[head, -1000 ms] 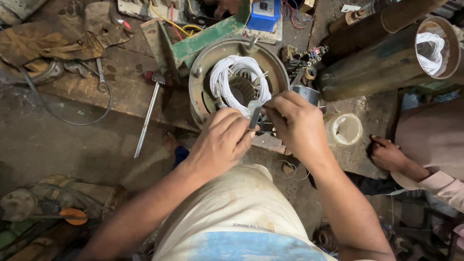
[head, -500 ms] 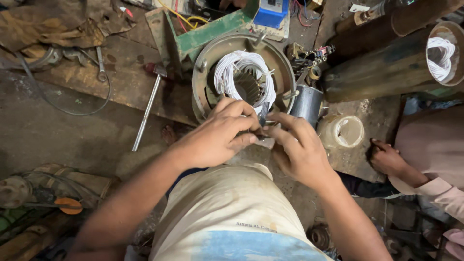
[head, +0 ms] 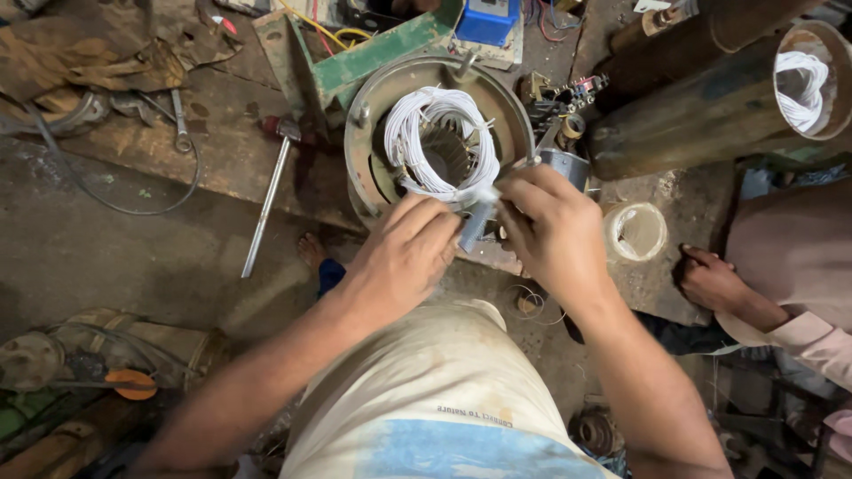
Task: The person winds white insulated wire around a cylindrical metal core using a hand-cranked winder. They repeatedly cut the wire, strip the ends with pliers, and wrap the connection with black tape. The person also uses a hammer to tap the core and adjusts the wire placement throughout the process.
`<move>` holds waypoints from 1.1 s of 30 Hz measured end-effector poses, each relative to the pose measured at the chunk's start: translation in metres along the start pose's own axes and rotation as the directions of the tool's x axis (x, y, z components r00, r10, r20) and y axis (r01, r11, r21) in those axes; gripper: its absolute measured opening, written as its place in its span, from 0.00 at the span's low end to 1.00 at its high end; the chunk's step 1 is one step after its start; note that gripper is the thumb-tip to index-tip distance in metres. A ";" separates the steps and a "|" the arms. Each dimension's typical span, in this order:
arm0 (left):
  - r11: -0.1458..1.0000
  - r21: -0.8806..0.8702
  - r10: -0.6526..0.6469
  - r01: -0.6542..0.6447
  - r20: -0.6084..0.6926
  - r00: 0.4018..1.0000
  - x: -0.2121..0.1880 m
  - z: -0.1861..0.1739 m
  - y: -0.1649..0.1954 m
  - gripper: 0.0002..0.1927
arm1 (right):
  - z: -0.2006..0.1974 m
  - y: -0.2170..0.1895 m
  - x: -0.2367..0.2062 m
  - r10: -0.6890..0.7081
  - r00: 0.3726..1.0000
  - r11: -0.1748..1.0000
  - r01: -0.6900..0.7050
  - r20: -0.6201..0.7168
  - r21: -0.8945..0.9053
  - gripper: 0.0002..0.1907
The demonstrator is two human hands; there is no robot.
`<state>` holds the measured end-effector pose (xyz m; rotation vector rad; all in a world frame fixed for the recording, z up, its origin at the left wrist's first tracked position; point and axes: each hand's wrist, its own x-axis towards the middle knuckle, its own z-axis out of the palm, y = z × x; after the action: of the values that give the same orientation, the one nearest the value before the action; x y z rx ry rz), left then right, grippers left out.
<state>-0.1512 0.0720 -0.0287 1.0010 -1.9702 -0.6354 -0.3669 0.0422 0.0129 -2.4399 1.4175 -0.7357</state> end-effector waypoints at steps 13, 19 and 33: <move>0.997 -0.068 -0.020 0.023 0.052 0.998 0.013 -0.005 -0.007 0.09 | -0.014 -0.022 0.001 0.134 0.989 0.945 -0.145 0.060 0.293 0.15; 0.971 -0.212 -0.052 0.108 0.253 0.966 0.021 -0.019 -0.019 0.08 | 0.008 -0.002 -0.021 -0.390 0.920 0.919 0.387 -0.036 -0.076 0.19; 0.999 -0.033 -0.006 0.007 0.022 1.000 0.007 -0.005 0.002 0.07 | 0.006 -0.005 0.020 0.067 0.998 0.997 -0.068 0.023 0.044 0.07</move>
<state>-0.1505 0.0668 -0.0216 0.9845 -1.9703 -0.6827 -0.3523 0.0273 0.0156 -2.3474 1.4516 -0.7168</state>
